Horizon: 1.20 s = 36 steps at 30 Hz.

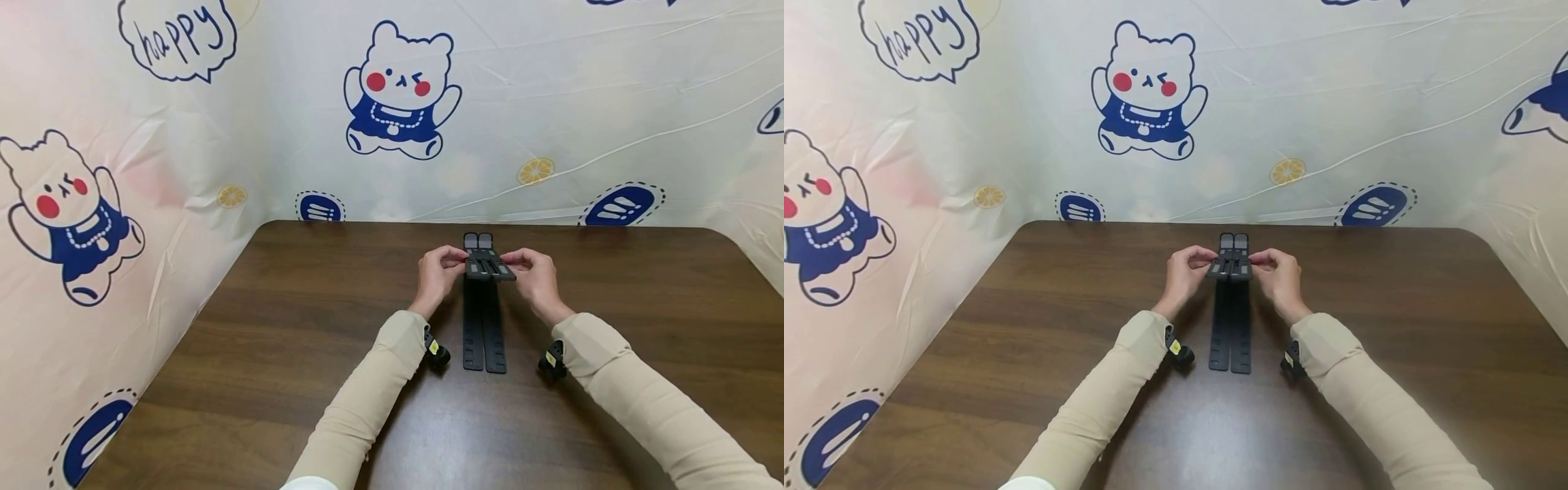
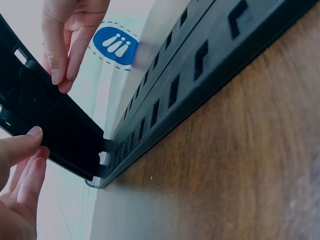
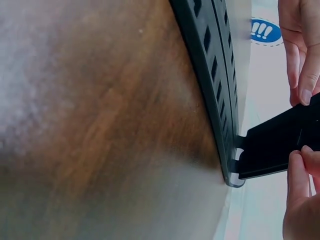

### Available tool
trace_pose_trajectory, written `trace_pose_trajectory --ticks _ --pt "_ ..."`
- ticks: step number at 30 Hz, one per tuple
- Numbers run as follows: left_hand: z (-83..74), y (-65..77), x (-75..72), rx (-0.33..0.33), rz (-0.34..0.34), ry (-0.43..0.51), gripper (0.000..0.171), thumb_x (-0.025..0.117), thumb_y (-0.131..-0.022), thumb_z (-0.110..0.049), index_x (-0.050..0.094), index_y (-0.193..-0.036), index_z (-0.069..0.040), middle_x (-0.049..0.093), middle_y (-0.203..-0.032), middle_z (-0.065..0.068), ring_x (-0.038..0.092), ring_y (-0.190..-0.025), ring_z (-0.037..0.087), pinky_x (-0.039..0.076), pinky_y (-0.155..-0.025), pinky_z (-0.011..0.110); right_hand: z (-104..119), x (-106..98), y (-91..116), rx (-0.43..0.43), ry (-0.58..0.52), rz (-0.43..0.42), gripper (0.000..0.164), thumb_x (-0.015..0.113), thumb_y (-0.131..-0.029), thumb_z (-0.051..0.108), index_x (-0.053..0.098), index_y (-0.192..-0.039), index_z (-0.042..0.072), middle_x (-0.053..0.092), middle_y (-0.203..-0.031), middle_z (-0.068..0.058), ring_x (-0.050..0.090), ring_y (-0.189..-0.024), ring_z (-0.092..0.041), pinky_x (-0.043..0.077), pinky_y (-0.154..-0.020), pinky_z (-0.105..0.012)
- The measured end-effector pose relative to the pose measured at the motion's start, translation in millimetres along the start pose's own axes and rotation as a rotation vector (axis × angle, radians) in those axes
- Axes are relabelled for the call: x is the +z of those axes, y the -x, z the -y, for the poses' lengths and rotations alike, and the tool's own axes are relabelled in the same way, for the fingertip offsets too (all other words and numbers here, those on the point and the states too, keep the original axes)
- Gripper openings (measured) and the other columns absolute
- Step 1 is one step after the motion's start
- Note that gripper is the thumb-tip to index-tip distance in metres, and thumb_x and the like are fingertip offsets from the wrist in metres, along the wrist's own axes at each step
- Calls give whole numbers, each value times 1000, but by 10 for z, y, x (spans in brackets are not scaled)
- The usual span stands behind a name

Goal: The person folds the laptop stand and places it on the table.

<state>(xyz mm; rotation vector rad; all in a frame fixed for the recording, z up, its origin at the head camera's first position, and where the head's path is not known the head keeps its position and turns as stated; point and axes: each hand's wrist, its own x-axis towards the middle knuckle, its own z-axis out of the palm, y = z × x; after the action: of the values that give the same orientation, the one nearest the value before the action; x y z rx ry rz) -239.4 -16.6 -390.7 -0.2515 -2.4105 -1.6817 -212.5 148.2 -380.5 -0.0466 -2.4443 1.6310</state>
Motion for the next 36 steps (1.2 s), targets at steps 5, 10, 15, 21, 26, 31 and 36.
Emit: trace_pose_trajectory --ticks 5,10,15,21,26,31,36 --pt "-3 30 -6 -15 -1 -1 10 71 -72 -2 69 -82 -4 68 -83 6 65 -74 16 49 -67 20 4 -13 33 40 9 22 17 56 -84 -2 62 -100 -6 62 -98 -22 56 -70 -3 44 -59 -10" --pt "-5 55 -7 -36 -5 -28 10 72 -72 -4 69 -82 -4 68 -82 6 65 -71 10 49 -68 19 -6 -28 55 85 28 44 20 55 -86 1 62 -104 -4 61 -101 -21 57 -77 -14 45 -60 -11" --pt "22 69 2 -49 0 -54 10 72 -72 -4 70 -82 -4 68 -80 6 65 -71 10 49 -67 18 -14 -49 82 130 35 82 22 54 -87 3 61 -107 -3 60 -105 -19 56 -86 -22 48 -71 -19" --pt "53 102 -16 -55 23 -108 9 72 -72 -4 71 -81 -5 68 -79 5 65 -69 9 49 -67 17 -64 -55 107 126 28 118 22 57 -85 3 61 -105 -4 60 -103 -21 56 -85 -22 48 -74 -23" --pt "58 131 -40 -82 64 -115 10 72 -72 -5 71 -81 -5 68 -80 5 65 -69 9 49 -69 19 -105 -46 111 119 30 131 21 60 -82 3 62 -102 -5 61 -99 -21 57 -78 -16 48 -66 -18" --pt "67 151 -51 -104 105 -106 10 71 -72 -3 71 -82 -4 68 -80 6 65 -70 8 49 -70 20 -124 -65 127 130 50 168 21 59 -83 2 62 -103 -5 59 -102 -21 57 -83 -22 49 -73 -26" --pt "74 161 -50 -132 136 -90 11 70 -73 -1 70 -84 -3 68 -81 7 65 -71 9 49 -68 20 -136 -92 141 147 62 209 22 57 -85 3 61 -105 -4 57 -105 -21 55 -88 -28 47 -80 -36"
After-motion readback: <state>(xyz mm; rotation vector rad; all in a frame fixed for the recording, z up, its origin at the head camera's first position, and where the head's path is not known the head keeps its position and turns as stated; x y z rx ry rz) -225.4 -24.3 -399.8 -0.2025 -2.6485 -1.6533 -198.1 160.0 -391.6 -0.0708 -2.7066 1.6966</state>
